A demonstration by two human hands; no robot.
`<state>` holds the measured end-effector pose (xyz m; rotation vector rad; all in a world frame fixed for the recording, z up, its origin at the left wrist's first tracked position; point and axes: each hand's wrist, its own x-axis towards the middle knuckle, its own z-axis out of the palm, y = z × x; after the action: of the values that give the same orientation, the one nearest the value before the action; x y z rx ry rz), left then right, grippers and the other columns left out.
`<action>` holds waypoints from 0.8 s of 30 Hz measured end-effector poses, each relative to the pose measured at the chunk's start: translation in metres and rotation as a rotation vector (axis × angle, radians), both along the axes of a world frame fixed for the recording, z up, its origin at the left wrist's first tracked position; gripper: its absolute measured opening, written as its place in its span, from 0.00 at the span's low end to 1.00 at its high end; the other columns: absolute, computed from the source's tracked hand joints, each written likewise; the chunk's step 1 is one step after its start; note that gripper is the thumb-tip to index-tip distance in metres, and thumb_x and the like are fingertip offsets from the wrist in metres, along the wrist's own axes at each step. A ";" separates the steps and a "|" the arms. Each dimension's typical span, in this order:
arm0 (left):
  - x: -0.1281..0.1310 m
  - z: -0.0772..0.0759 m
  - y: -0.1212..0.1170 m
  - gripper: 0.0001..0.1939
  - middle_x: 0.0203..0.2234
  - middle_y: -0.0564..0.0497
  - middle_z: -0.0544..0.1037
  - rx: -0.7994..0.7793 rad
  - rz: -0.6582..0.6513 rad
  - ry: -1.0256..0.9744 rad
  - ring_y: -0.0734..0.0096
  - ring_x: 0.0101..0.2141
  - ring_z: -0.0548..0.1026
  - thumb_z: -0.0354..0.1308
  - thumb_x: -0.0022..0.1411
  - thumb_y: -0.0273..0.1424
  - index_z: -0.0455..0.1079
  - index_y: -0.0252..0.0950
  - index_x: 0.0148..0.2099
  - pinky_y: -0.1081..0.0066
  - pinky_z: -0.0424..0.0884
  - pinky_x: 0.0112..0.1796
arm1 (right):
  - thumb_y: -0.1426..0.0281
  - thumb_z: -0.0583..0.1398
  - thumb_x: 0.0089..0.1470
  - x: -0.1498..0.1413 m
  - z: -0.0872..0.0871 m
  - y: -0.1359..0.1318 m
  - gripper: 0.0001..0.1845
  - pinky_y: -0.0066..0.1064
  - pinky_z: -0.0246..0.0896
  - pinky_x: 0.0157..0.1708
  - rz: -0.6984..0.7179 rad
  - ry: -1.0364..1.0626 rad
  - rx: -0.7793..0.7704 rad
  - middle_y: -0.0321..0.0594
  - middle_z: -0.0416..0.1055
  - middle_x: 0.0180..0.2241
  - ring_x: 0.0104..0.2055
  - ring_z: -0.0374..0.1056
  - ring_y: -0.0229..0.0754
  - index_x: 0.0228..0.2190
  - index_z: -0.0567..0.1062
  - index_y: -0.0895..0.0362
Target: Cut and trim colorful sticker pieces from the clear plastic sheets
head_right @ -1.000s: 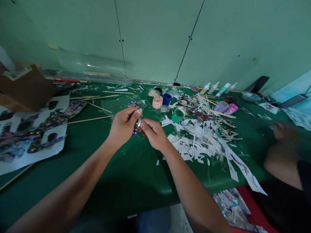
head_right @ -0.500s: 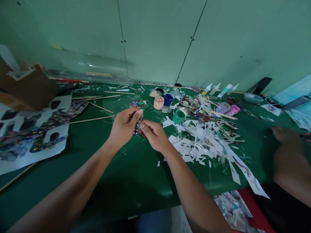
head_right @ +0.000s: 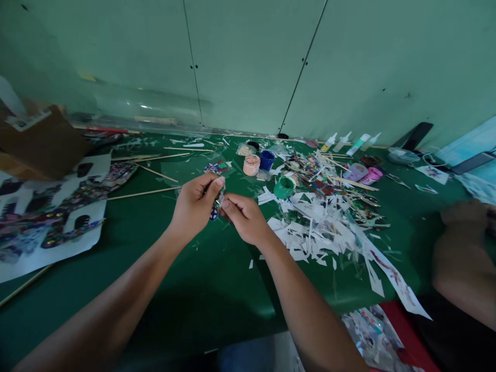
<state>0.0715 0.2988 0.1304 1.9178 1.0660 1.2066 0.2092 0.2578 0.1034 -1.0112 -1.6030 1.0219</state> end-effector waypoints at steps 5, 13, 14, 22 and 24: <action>0.000 0.000 -0.001 0.14 0.17 0.57 0.60 0.016 -0.008 -0.002 0.77 0.21 0.59 0.50 0.65 0.30 0.61 0.36 0.25 0.72 0.54 0.24 | 0.57 0.52 0.62 0.001 0.000 0.000 0.20 0.27 0.46 0.20 0.047 0.048 -0.054 0.31 0.57 0.19 0.20 0.54 0.33 0.23 0.66 0.56; 0.001 -0.001 -0.002 0.14 0.17 0.57 0.60 0.005 -0.025 0.011 0.77 0.21 0.59 0.50 0.65 0.32 0.62 0.36 0.26 0.72 0.53 0.24 | 0.57 0.52 0.62 0.002 0.000 0.000 0.21 0.26 0.47 0.20 0.082 0.071 -0.049 0.31 0.58 0.19 0.21 0.55 0.33 0.23 0.65 0.56; 0.001 -0.002 -0.002 0.14 0.17 0.57 0.60 0.009 -0.019 0.019 0.77 0.21 0.59 0.50 0.65 0.32 0.62 0.36 0.26 0.72 0.53 0.24 | 0.56 0.52 0.62 0.002 0.000 0.000 0.21 0.26 0.47 0.20 0.078 0.067 -0.057 0.31 0.58 0.19 0.21 0.55 0.33 0.23 0.65 0.56; 0.000 -0.002 -0.002 0.13 0.17 0.57 0.60 0.041 0.006 0.053 0.77 0.20 0.59 0.50 0.64 0.31 0.62 0.36 0.27 0.72 0.53 0.24 | 0.54 0.53 0.61 0.003 -0.001 0.002 0.22 0.26 0.46 0.19 0.120 0.068 -0.099 0.30 0.56 0.18 0.20 0.53 0.33 0.23 0.65 0.56; 0.000 -0.001 -0.001 0.13 0.17 0.57 0.60 0.029 0.007 0.042 0.77 0.20 0.59 0.50 0.64 0.30 0.62 0.36 0.26 0.72 0.53 0.24 | 0.54 0.53 0.61 0.003 -0.001 0.002 0.22 0.26 0.46 0.20 0.114 0.054 -0.085 0.31 0.56 0.18 0.20 0.54 0.33 0.23 0.65 0.56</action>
<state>0.0714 0.2975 0.1295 1.9708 1.0837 1.1967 0.2125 0.2597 0.1021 -0.9497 -1.5988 1.1936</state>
